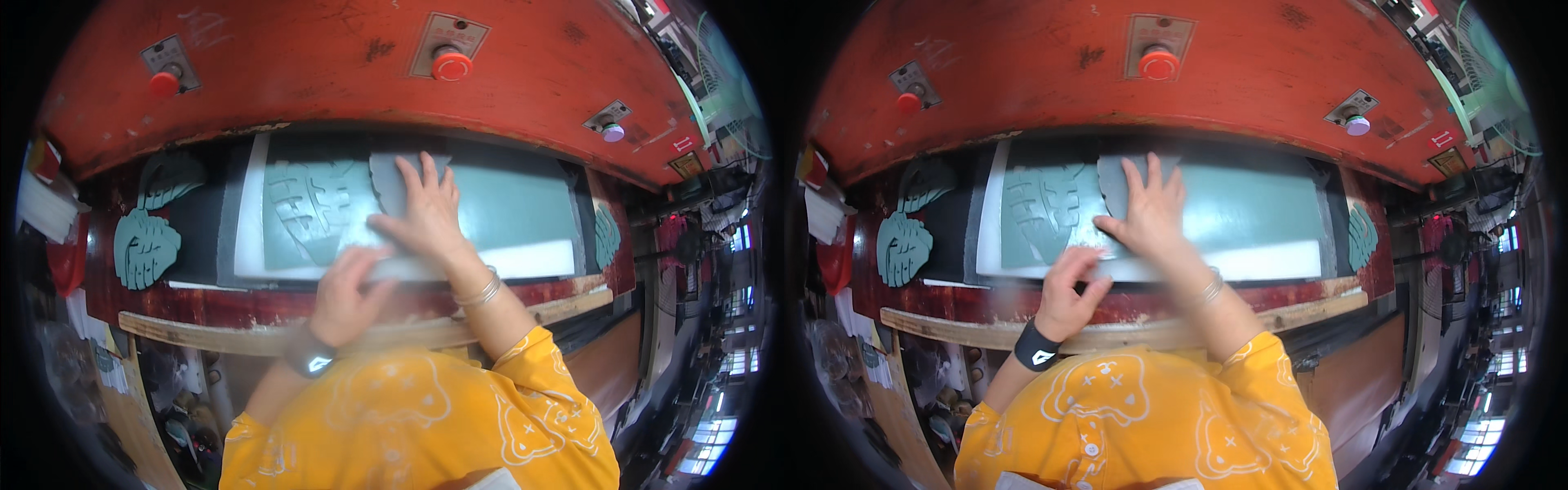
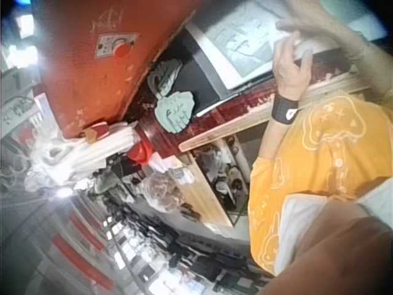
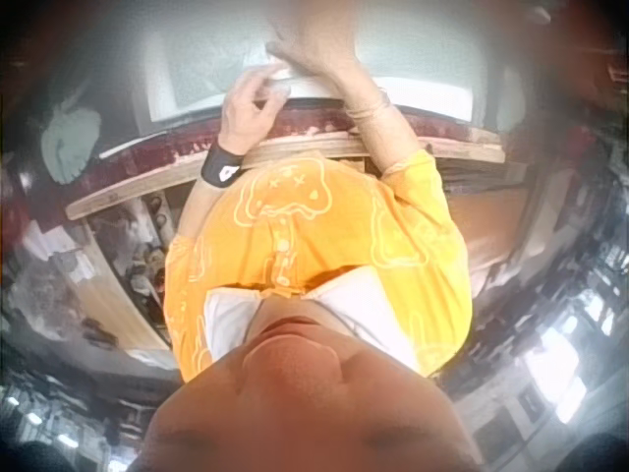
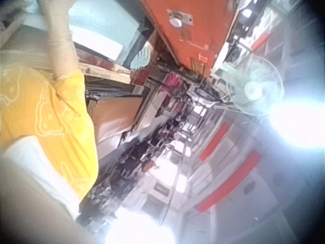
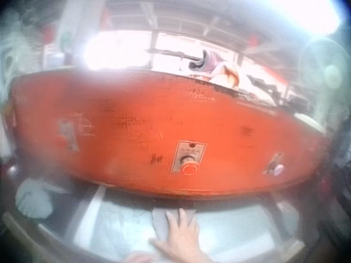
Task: The person collects cut die pieces from a red die-cutting machine, places them aside, and then loads a large translucent sheet onto the machine. They feed the sheet through the rollers, press a control button, and remove the cut pieces, repeating the cycle.
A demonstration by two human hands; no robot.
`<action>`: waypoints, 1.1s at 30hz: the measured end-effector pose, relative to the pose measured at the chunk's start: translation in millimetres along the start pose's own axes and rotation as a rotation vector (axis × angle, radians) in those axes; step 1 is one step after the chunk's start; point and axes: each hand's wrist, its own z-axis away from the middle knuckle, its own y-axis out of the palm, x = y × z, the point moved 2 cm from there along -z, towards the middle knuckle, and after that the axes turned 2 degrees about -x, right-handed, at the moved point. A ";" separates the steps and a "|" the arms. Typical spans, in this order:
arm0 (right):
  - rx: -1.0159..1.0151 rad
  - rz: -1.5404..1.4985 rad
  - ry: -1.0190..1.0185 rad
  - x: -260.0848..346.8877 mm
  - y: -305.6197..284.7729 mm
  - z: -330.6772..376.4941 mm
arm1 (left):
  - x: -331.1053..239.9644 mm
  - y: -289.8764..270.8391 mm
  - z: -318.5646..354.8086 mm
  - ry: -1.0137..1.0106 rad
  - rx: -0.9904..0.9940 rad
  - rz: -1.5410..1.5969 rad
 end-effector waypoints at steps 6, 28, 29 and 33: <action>-0.046 -0.094 0.102 24.5 -6.7 46.7 | 7.8 15.8 -0.9 0.107 -0.214 -0.103; -0.257 -0.647 0.125 -82.6 -56.7 73.0 | -2.5 22.5 15.0 0.180 -0.023 -0.559; -0.232 -0.498 0.120 -82.8 -54.9 74.6 | -2.9 23.7 14.1 0.189 0.043 -0.599; -0.165 -0.131 0.152 -74.4 -41.1 77.6 | -4.8 24.8 10.0 0.157 0.163 -0.603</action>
